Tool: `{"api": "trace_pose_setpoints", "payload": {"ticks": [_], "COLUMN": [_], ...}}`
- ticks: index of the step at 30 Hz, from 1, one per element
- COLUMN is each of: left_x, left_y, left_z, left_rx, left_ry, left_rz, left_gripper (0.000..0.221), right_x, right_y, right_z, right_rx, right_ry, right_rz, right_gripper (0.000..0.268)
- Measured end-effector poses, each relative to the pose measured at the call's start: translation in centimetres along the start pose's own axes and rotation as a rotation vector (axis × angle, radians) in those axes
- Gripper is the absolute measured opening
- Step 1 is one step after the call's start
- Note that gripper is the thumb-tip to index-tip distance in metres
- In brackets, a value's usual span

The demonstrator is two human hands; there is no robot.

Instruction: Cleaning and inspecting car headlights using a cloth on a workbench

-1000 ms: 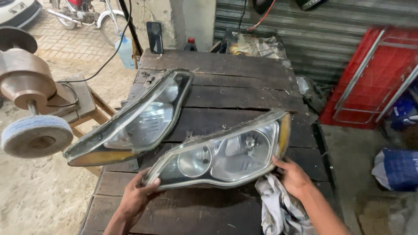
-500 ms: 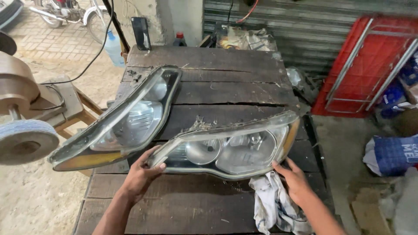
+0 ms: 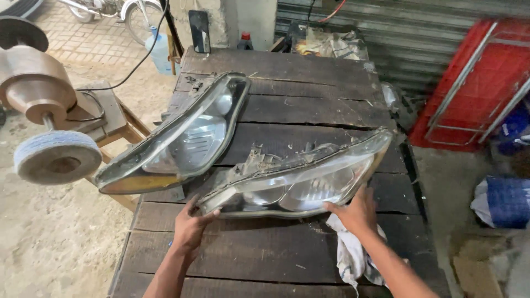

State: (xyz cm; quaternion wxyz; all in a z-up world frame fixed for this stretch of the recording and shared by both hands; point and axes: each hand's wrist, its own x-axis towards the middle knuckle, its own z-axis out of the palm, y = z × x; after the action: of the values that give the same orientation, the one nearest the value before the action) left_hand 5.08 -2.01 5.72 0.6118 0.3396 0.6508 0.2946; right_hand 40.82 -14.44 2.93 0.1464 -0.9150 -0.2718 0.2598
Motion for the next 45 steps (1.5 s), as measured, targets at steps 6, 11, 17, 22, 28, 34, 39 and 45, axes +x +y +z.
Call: {"api": "trace_pose_setpoints", "payload": {"ticks": [6, 11, 17, 22, 28, 34, 39, 45], "left_x": [1.9, 5.5, 4.5, 7.1, 8.8, 7.1, 6.1, 8.0], "left_y": [-1.6, -5.1, -2.6, -3.8, -3.7, -1.0, 0.2, -0.6], "left_z": [-1.3, -1.7, -0.3, -0.6, -0.9, 0.0, 0.3, -0.3], "left_rx": [-0.548, -0.704, -0.727, -0.639, -0.577, -0.615, -0.567, -0.371], "left_ry": [-0.077, -0.14, -0.05, 0.006, -0.167, -0.201, -0.164, 0.12], "left_rz": [-0.128, -0.197, -0.287, -0.284, -0.294, -0.319, -0.322, -0.239], "left_gripper": [0.063, 0.035, 0.035, 0.032, 0.031, 0.045, 0.046, 0.041], "right_x": [1.2, 2.4, 1.3, 0.2, -0.1, 0.3, 0.0, -0.5], "right_y": [-3.9, -4.4, -6.6, -7.5, -8.0, -7.8, -8.1, -8.7], "right_z": [-0.9, 0.9, 1.5, 1.0, 0.8, 1.1, 0.8, 0.5], "right_rx": [-0.498, -0.605, -0.695, -0.651, -0.632, -0.648, -0.629, -0.641], "right_ry": [0.179, 0.242, 0.193, 0.128, 0.112, 0.103, 0.073, 0.04], "right_rz": [-0.645, -0.634, -0.488, -0.391, -0.389, -0.399, -0.379, -0.344], "right_gripper": [0.139, 0.16, 0.171, 0.168, 0.167, 0.167, 0.168, 0.167]}}
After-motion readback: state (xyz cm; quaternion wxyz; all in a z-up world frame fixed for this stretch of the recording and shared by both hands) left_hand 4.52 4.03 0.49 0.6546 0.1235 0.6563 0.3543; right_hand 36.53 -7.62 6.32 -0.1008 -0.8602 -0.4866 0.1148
